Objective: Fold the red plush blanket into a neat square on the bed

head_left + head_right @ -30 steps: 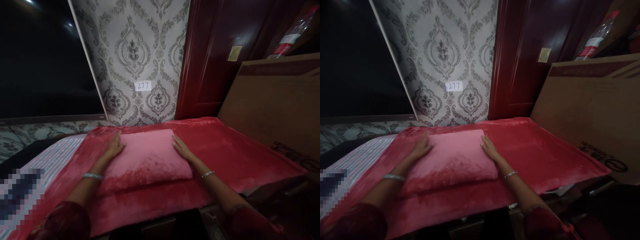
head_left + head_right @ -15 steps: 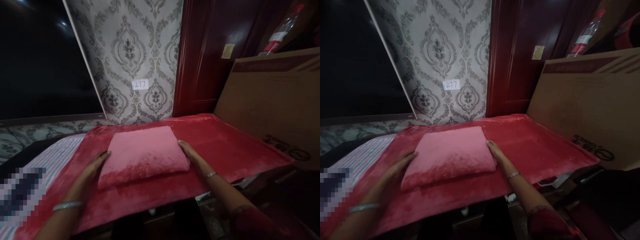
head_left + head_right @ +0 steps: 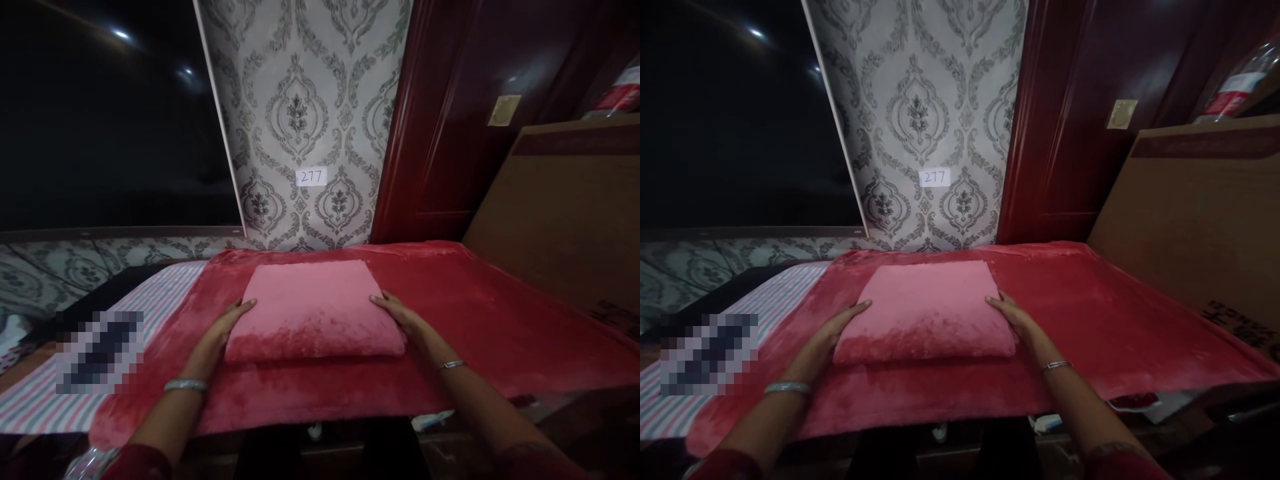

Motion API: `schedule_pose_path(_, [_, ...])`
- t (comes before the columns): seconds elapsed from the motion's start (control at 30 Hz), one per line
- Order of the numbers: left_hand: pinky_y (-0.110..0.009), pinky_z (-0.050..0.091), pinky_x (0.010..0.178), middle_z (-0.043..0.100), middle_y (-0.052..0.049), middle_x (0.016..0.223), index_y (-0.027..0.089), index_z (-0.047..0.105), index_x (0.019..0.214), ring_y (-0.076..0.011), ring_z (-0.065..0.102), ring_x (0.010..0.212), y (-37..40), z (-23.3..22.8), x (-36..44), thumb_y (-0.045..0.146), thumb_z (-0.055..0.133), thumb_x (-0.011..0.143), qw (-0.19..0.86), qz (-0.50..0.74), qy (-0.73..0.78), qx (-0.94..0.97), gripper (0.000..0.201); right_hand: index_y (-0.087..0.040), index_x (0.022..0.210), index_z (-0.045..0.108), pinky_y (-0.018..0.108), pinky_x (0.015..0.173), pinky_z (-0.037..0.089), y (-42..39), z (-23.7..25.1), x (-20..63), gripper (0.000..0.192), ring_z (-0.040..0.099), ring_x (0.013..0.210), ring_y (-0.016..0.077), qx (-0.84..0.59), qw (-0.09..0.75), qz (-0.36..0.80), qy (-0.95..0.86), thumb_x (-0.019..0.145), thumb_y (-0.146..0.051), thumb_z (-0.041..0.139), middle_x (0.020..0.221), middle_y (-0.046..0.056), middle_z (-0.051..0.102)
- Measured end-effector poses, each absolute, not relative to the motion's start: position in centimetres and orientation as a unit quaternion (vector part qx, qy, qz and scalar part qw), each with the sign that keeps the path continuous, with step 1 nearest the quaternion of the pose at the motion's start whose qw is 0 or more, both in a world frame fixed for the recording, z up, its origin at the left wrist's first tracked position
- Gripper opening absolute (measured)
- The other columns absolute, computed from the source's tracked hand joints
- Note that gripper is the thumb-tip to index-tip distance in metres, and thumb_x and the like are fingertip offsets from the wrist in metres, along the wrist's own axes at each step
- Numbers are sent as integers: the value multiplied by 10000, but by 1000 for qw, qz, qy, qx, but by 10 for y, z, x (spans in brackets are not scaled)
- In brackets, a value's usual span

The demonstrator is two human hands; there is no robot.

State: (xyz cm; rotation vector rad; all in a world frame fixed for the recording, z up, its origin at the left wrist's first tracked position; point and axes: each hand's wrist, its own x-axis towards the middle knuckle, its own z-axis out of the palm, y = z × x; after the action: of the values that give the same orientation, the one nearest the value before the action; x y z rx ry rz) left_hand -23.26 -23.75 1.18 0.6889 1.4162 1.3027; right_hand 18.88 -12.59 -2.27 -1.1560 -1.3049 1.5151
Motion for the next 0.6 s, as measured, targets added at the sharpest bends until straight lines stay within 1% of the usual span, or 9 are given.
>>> schedule_pose_path(0.07, [-397,632,737,772,-146,1011,147,561,1361,-292,758,855,-234,9,-233,318,856,687,532,542,580,296,755,-201,1167,624,464,935,556,-127,-21,188,561,686,1071,311,-440,406,608,-521,674,-426,767,1161,131,726])
schedule_pose_path(0.17, [-396,627,756,762,-139,1067,167,529,1397,-283,755,869,-229,13,-231,279,861,673,510,563,564,324,805,-202,1199,622,466,941,550,-126,-13,186,621,690,1059,305,-426,418,600,-532,626,-381,784,1171,120,725])
schedule_pose_path(0.27, [-367,611,825,737,-108,1170,205,507,1428,-256,741,941,-225,30,-227,222,845,675,456,595,563,348,825,-197,1219,627,446,950,543,-118,6,185,640,688,1055,293,-418,433,582,-547,617,-342,793,1179,101,729])
schedule_pose_path(0.37, [-349,597,862,717,-81,1229,244,499,1440,-237,727,982,-225,55,-218,179,819,683,418,615,575,341,825,-189,1217,645,422,944,544,-106,37,190,648,689,1034,280,-401,443,567,-567,605,-322,813,1165,86,738])
schedule_pose_path(0.5, [-376,596,866,723,-94,1214,251,509,1434,-262,729,976,-235,78,-193,187,832,646,418,662,529,327,854,-201,1176,683,384,941,541,-85,79,213,618,687,1013,256,-390,454,541,-591,588,-304,841,1147,64,747])
schedule_pose_path(0.6, [-392,598,867,704,-109,1251,252,510,1427,-286,720,1009,-250,67,-167,225,856,616,448,670,494,324,882,-203,1135,706,393,956,531,-73,84,235,583,680,1021,257,-408,448,530,-593,576,-289,847,1135,68,749])
